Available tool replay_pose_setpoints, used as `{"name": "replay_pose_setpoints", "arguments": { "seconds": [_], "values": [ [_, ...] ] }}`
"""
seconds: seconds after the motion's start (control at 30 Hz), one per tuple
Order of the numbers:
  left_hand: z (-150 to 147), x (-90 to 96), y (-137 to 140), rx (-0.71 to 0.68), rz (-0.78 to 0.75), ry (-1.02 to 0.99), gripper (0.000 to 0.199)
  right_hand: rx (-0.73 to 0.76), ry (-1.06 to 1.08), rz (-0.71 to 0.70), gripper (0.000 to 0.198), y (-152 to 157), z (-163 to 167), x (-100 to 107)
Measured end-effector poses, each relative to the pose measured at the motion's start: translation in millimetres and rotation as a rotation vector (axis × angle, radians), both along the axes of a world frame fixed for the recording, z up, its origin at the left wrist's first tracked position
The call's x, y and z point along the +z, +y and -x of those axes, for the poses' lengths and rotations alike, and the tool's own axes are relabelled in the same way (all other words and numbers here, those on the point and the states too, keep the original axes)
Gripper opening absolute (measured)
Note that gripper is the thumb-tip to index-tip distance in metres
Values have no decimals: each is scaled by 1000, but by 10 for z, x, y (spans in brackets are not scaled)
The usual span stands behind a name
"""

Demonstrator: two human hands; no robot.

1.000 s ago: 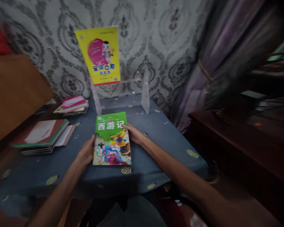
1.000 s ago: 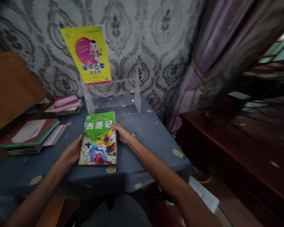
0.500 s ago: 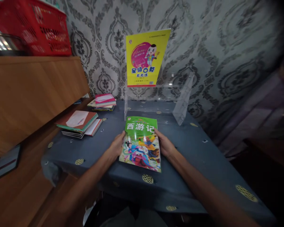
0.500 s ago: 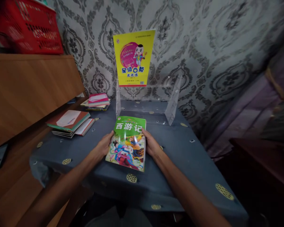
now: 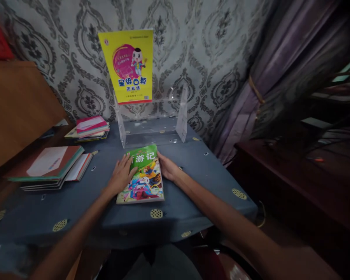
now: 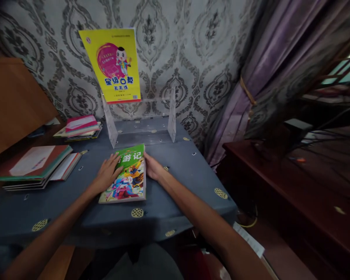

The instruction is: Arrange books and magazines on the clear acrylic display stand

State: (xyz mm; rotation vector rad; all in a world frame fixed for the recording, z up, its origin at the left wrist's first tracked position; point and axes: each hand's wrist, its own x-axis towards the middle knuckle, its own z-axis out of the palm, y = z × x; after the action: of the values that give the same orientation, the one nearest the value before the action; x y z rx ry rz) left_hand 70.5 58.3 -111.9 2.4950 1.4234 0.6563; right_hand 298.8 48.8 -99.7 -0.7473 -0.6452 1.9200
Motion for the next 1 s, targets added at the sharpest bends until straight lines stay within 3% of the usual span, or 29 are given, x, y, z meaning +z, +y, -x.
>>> {"name": "replay_pose_setpoints", "arguments": {
  "seconds": [0.2,0.33,0.47,0.57,0.7,0.77,0.83,0.93,1.0],
  "values": [
    [-538,231,41,-252,37,193,65,39,73,-14,65,-60,-11,105],
    [-735,265,-252,-451,-56,299,72,41,69,23,71,-47,-59,83],
    [-687,217,-652,-609,-129,347,76,71,89,19,75,-7,-70,36],
    [-565,225,-905,-694,-74,313,72,78,93,0,59,21,-64,-32],
    [-423,315,-1094,-766,145,130,57,7,37,-47,28,36,-78,-152],
    [-360,336,-1093,-712,230,6,50,-32,23,-76,23,37,-87,-196],
    [-281,303,-998,-557,211,-102,45,-44,19,-88,20,40,-92,-222],
    [-126,170,-681,-158,50,-285,48,-46,23,-77,19,48,-89,-233],
    [-25,78,-407,100,56,-439,58,-51,28,-66,20,47,-87,-228]
  ]
}}
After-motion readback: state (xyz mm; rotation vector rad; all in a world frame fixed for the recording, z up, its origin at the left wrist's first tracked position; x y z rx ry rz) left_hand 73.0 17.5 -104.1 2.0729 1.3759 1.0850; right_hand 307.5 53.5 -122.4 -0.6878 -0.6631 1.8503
